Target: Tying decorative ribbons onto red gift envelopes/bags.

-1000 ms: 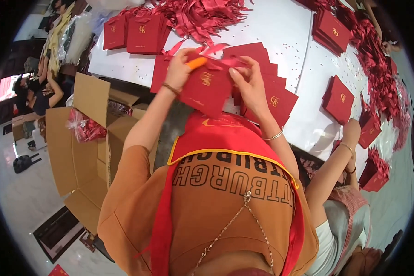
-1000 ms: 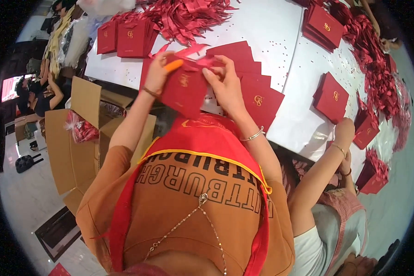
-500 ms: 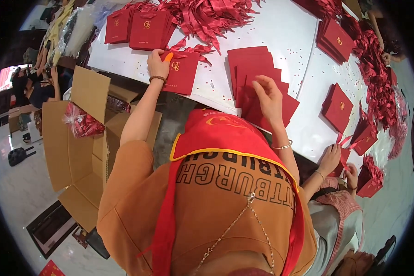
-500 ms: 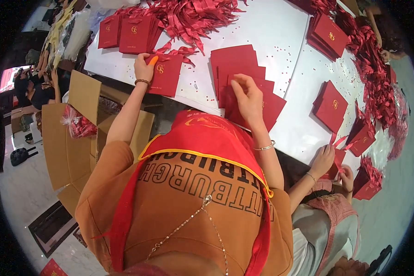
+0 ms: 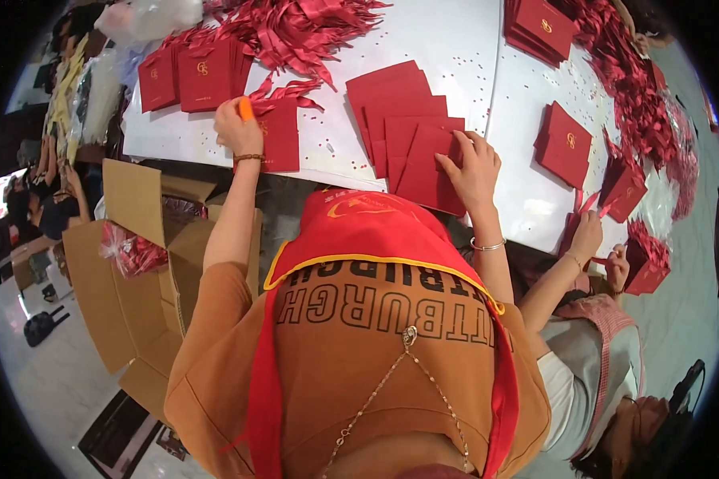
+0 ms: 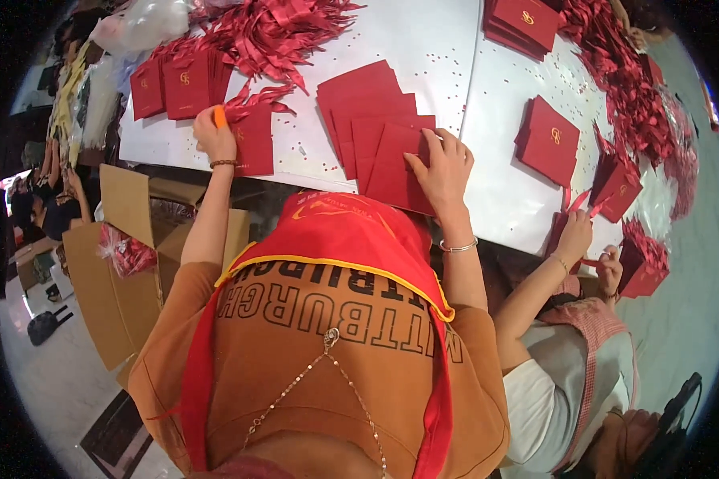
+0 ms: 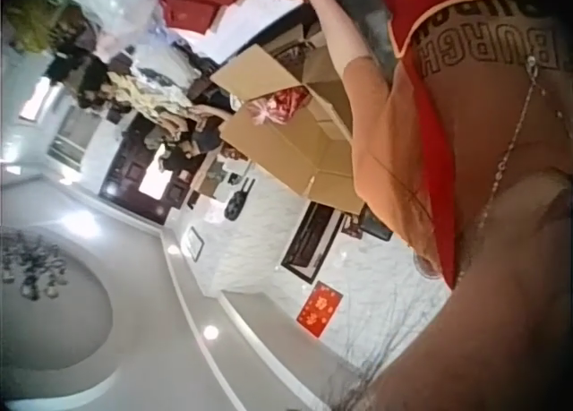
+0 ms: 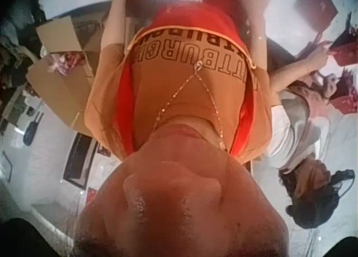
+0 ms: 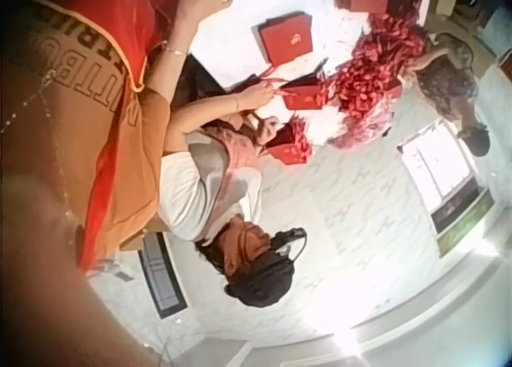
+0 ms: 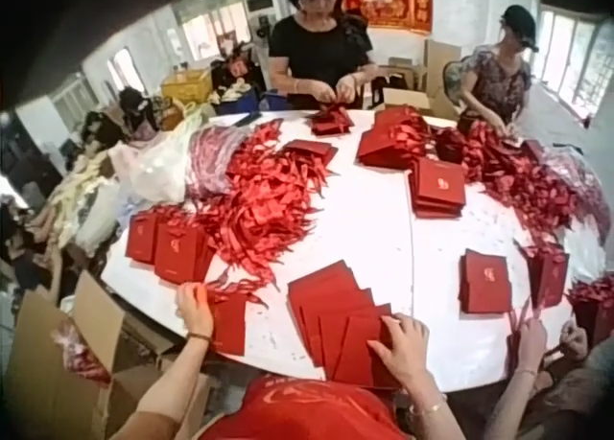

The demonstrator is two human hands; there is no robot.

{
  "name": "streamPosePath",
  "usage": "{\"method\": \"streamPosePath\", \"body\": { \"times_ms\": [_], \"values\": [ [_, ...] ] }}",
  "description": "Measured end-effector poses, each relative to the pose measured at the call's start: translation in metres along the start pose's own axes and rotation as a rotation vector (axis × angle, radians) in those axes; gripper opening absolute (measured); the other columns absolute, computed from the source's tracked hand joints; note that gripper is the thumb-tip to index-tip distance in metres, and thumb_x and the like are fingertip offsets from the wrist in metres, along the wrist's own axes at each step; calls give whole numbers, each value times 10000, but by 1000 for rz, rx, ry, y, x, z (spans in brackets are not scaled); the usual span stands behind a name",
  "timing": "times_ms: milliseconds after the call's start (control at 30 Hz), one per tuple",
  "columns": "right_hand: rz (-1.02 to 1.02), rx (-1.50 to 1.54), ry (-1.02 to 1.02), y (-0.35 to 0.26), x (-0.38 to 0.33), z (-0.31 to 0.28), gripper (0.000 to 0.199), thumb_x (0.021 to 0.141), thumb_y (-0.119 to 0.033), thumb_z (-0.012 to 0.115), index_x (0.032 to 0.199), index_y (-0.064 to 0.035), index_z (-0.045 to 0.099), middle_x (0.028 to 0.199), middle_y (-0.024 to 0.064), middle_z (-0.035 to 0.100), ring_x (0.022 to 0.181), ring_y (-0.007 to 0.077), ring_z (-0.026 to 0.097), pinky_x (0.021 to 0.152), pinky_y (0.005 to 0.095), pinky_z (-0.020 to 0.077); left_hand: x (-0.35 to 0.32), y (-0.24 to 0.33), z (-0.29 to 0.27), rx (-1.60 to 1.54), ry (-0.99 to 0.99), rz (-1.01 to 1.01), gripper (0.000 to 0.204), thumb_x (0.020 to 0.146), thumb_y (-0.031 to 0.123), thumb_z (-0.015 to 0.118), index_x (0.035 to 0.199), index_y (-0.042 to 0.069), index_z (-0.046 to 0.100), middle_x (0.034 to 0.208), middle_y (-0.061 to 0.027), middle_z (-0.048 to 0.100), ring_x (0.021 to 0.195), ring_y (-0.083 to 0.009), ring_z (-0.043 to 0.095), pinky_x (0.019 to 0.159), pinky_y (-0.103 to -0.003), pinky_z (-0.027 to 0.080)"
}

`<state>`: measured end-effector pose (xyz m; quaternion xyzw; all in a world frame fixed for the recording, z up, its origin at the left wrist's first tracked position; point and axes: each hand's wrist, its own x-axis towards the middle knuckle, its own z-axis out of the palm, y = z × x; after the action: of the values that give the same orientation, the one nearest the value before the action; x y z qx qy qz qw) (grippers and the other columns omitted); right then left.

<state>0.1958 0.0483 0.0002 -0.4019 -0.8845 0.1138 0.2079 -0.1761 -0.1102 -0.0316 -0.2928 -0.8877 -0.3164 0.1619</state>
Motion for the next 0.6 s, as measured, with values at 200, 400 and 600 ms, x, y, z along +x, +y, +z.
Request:
{"method": "streamPosePath", "body": {
  "times_ms": [200, 400, 600],
  "values": [
    [-66, -26, -35, -19, 4, -14, 376, 677, -286, 719, 964, -88, 576, 943, 70, 568, 921, 249, 506, 849, 385, 342, 1, 88, 38, -481, -354, 287, 183, 739, 77, 570, 916, 93, 612, 895, -99, 604, 870, -268, 561, 746, -361, 431],
    [36, 123, -419, -37, 39, -29, 270, 718, -259, 688, 807, -63, 526, 709, 84, 608, 710, 262, 582, 744, 399, 407, 22, 123, 88, 48, -406, 541, 186, 751, 81, 558, 930, 43, 590, 981, -120, 570, 899, -298, 544, 765, -402, 460],
    [8, 394, -311, -33, 56, -16, 258, 795, -267, 618, 889, -38, 544, 773, 135, 634, 747, 319, 602, 624, 405, 457, 31, 88, 113, 26, -506, 664, 80, 772, 98, 544, 819, 33, 549, 910, -131, 532, 864, -321, 519, 745, -411, 443]
  ]
}}
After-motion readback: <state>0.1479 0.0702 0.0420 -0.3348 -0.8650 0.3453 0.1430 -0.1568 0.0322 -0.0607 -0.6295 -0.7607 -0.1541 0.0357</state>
